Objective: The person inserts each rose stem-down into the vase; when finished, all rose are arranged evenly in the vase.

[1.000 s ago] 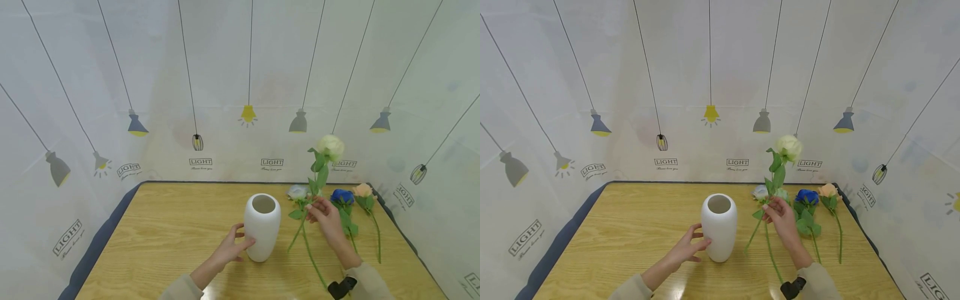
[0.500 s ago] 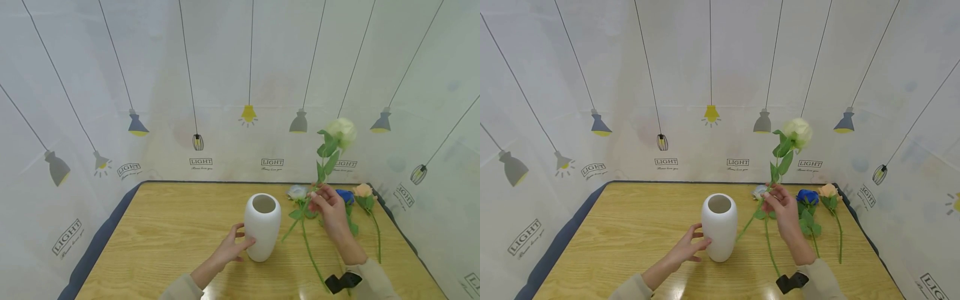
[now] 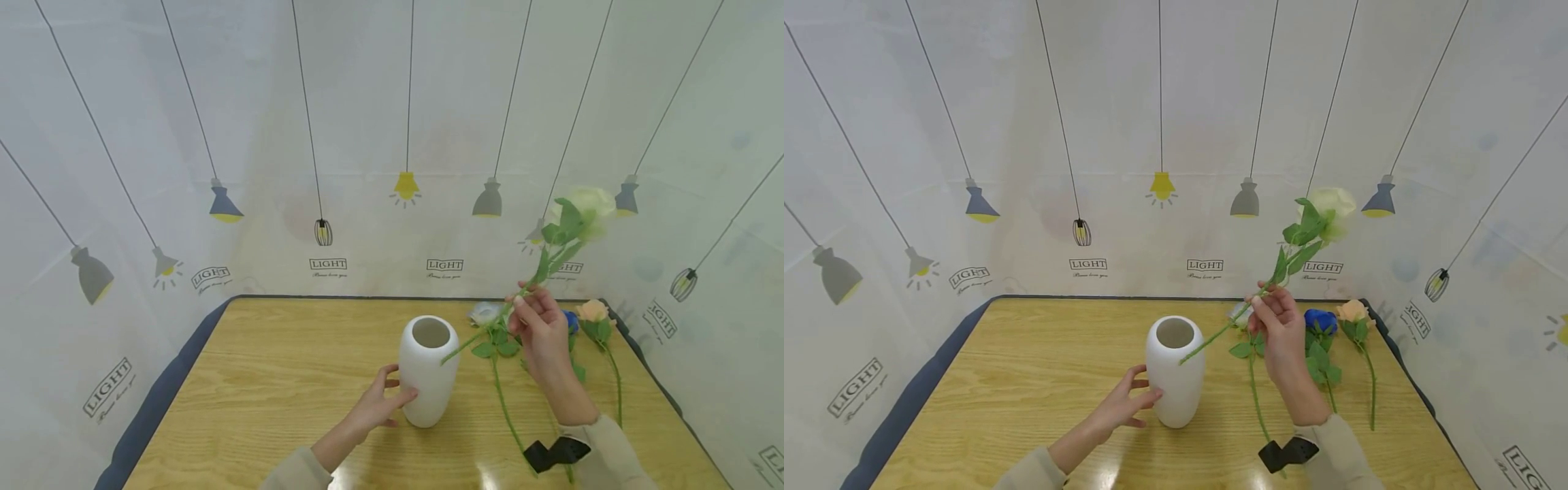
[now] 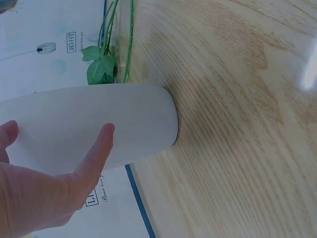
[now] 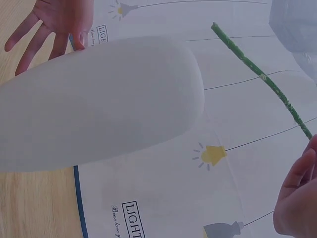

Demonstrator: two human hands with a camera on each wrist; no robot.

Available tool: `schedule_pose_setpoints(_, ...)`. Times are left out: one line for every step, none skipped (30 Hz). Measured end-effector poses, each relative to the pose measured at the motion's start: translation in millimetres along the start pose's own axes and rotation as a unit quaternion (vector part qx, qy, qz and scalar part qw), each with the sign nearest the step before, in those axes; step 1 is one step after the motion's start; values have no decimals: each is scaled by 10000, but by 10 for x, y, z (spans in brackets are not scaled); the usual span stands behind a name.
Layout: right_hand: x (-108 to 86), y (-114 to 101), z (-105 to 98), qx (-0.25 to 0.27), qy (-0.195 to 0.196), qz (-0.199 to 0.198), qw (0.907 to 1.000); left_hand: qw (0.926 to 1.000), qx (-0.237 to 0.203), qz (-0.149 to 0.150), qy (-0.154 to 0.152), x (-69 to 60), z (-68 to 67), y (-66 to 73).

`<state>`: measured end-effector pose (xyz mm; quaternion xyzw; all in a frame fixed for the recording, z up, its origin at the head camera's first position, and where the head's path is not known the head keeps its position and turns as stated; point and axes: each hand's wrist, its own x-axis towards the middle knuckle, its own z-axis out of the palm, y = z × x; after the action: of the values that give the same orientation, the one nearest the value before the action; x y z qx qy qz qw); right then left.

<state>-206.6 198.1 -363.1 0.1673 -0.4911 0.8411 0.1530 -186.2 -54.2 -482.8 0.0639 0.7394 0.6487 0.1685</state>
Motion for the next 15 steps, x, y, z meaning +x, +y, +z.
schedule_pose_setpoints(8,-3,10,51,87,-1,9999,10000,-8,-19,4,-17,4,31)
schedule_pose_setpoints(18,-5,22,67,198,-10,9998,10000,-23,-40,10,-45,8,76)
schedule_pose_setpoints(29,-7,32,59,288,-21,9996,10000,-23,-34,6,-75,11,122)
schedule_pose_setpoints(40,-8,41,8,395,-19,9992,10000,-22,-29,3,-107,13,170)
schedule_pose_setpoints(52,-9,52,-81,485,-47,9988,10000,-29,-26,-3,-133,15,211)
schedule_pose_setpoints(66,-5,61,-251,564,-78,9981,10000,-27,-32,-3,-144,18,232)
schedule_pose_setpoints(78,-1,69,-480,622,-114,9968,10000,-3,-24,-1,-139,17,229)
schedule_pose_setpoints(90,8,75,-732,657,-158,9950,10000,-6,-18,-3,-126,14,205)
schedule_pose_setpoints(103,19,80,-963,666,-192,9929,10000,-13,-24,-3,-103,11,167)
schedule_pose_setpoints(113,30,88,-1200,660,-231,9903,10000,-7,-32,-3,-72,9,120)
schedule_pose_setpoints(123,42,96,-1410,617,-284,9877,10000,-7,-36,-2,-40,6,72)
schedule_pose_setpoints(134,55,104,-1615,568,-296,9848,10000,-7,-41,3,-11,5,28)
schedule_pose_setpoints(144,63,117,-1782,496,-308,9823,10000,-8,-38,3,5,3,2)
schedule_pose_setpoints(152,69,132,-1922,415,-290,9800,10000,-22,-46,2,10,3,-7)
schedule_pose_setpoints(159,71,151,-2033,323,-244,9783,10000,-21,-47,1,15,3,-14)
